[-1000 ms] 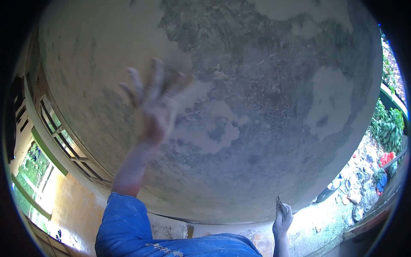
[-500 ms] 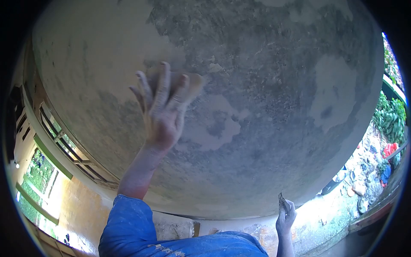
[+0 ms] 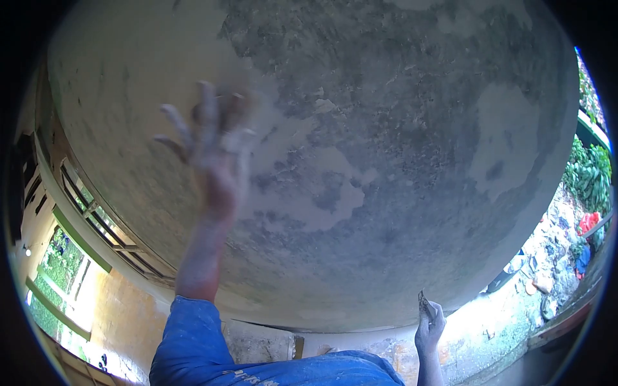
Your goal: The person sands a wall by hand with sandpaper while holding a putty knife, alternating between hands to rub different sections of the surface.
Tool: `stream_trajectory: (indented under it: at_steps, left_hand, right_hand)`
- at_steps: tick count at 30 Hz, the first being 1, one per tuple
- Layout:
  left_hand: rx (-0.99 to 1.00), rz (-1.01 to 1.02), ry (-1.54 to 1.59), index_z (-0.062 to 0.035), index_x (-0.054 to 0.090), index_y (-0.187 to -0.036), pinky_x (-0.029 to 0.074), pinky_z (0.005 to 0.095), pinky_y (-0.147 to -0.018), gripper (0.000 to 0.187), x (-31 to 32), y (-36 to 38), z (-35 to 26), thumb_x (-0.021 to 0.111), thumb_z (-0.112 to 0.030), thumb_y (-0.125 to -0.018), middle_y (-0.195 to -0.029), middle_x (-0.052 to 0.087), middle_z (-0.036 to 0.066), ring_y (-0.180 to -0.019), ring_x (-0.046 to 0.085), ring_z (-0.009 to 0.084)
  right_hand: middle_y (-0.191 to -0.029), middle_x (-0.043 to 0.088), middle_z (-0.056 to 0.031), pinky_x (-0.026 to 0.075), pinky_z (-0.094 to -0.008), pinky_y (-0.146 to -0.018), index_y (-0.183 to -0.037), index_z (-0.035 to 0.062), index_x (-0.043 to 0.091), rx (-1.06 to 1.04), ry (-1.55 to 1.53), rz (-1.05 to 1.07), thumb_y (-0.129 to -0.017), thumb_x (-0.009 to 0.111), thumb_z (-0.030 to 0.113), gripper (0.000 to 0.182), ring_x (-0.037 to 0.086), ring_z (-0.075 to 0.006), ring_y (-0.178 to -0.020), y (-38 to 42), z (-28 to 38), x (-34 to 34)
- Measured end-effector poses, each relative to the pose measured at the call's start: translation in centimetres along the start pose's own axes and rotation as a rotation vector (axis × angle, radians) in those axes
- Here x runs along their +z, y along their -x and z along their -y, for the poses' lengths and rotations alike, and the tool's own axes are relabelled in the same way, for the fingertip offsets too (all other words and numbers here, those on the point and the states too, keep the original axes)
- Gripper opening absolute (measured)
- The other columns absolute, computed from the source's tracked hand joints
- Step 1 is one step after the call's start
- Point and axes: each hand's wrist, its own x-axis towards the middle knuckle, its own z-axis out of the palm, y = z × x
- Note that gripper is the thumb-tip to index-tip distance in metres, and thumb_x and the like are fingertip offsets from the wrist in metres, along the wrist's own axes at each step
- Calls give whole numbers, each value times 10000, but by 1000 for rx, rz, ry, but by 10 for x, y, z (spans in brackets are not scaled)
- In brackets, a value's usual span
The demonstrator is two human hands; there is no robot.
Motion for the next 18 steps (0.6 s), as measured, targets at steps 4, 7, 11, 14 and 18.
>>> stream_trajectory:
  at_steps: [4,7,11,14,18]
  left_hand:
    - [154,147,-120,-298,565,-1236,-181,590,-1048,346,18,13,-19,534,-217,-901,-1478,273,-72,-1403,-16,346]
    - [163,99,-127,-289,520,-1283,-184,560,-1060,388,-1,-8,8,501,-174,-912,-1458,321,-75,-1408,7,321]
    - [80,106,5,-264,515,-1289,-189,555,-1058,389,8,10,-14,495,-171,-912,-1423,381,-80,-1404,67,328]
    - [148,151,-8,-257,515,-1288,-182,556,-1062,386,5,8,-12,491,-170,-913,-1416,393,-78,-1404,72,330]
    - [89,93,-90,-269,476,-1316,-187,554,-1063,448,-7,-6,10,495,-115,-896,-1419,384,-88,-1407,35,322]
  right_hand:
    - [-821,646,-120,453,-262,-703,-961,-45,557,5,9,5,-823,505,-58,147,595,-143,-775,1,-5,1]
    - [-823,647,-118,451,-262,-700,-958,-45,558,19,45,21,-826,499,-62,146,596,-144,-766,-3,1,0]
    - [-818,647,-118,451,-267,-696,-951,-48,559,6,3,-8,-833,495,-55,134,598,-148,-765,-3,2,1]
    - [-814,648,-122,454,-271,-697,-949,-49,558,-12,22,-20,-839,493,-51,128,602,-149,-772,-3,2,-3]
    - [-835,654,-129,459,-277,-717,-953,-48,554,11,59,14,-841,489,-53,129,612,-158,-793,-7,-7,-6]
